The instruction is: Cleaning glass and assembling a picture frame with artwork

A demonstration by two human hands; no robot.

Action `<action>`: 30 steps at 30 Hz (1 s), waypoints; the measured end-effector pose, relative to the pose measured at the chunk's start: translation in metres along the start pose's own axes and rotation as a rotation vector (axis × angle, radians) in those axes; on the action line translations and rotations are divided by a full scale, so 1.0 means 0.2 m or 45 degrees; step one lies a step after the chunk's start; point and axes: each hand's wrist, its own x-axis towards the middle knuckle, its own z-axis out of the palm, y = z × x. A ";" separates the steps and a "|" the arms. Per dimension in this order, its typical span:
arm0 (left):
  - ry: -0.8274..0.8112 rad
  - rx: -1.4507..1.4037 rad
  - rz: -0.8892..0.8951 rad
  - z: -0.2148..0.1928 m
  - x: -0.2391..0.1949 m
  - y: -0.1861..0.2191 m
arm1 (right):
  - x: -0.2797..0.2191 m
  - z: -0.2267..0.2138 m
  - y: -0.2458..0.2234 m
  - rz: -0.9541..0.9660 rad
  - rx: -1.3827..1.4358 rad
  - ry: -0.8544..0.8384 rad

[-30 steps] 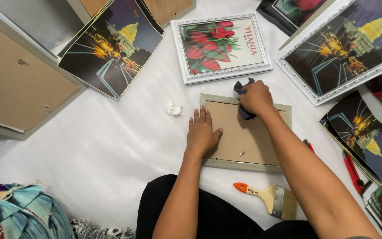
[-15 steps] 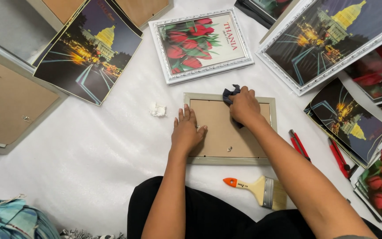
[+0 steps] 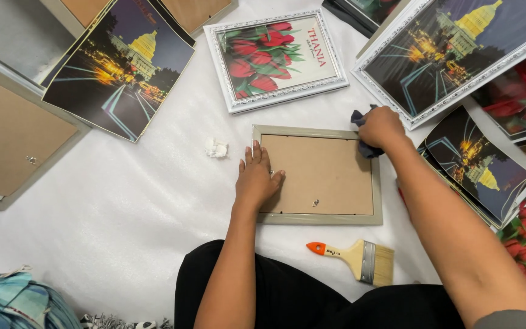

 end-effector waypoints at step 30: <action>0.047 0.012 0.032 0.05 0.04 -0.04 | -0.49 0.02 0.36 -0.378 -0.428 -0.079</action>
